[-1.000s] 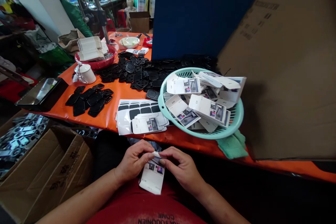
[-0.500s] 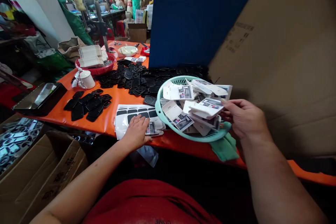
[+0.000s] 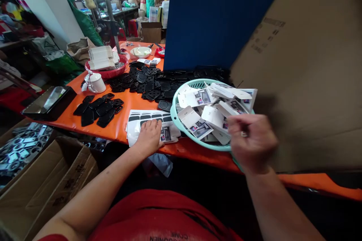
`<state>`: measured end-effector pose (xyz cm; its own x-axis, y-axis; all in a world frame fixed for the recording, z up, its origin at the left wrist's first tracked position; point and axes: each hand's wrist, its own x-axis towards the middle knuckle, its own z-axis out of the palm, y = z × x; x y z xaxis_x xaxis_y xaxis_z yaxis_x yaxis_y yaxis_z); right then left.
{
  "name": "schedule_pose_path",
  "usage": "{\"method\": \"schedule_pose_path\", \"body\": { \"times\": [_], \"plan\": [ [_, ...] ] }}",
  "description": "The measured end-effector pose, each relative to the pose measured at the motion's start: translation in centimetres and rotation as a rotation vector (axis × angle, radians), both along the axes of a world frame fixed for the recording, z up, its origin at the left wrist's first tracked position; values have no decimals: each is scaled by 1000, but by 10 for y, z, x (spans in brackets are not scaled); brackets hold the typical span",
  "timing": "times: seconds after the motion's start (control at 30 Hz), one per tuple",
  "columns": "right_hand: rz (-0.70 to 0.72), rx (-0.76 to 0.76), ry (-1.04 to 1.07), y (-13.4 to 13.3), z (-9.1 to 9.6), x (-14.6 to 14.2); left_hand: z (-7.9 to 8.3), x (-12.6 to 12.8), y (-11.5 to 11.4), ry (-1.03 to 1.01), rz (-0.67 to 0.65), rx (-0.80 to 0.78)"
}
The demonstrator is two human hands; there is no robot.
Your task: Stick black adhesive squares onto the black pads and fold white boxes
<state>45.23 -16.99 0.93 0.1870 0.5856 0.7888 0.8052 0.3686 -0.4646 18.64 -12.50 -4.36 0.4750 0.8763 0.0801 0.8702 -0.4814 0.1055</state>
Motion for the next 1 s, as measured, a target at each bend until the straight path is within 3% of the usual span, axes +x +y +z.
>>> {"method": "schedule_pose_path", "body": {
  "times": [0.07, 0.13, 0.3, 0.4, 0.47, 0.6, 0.67, 1.0],
  "plan": [
    [377, -231, -3, -16, -8, -38, 1, 0, -9, 16, 23, 96],
    [494, -434, 121, -25, -23, -70, 1, 1, -19, 12, 41, 179],
    [475, -614, 461, -27, -60, -111, -1, 0, -37, -35, 29, 316],
    [500, -771, 696, -30, -69, -121, -1, 0, -40, -26, 4, 351],
    [506, -808, 767, -34, -68, -124, 1, 1, -41, -32, -6, 350],
    [417, -680, 630, -40, -61, -120, 9, 2, -45, -21, 22, 346],
    [418, -685, 618, -40, -59, -116, 11, 1, -49, -9, 4, 365],
    [468, -898, 1083, -46, -52, -111, 10, -3, -63, 0, -142, 466]
  ]
}}
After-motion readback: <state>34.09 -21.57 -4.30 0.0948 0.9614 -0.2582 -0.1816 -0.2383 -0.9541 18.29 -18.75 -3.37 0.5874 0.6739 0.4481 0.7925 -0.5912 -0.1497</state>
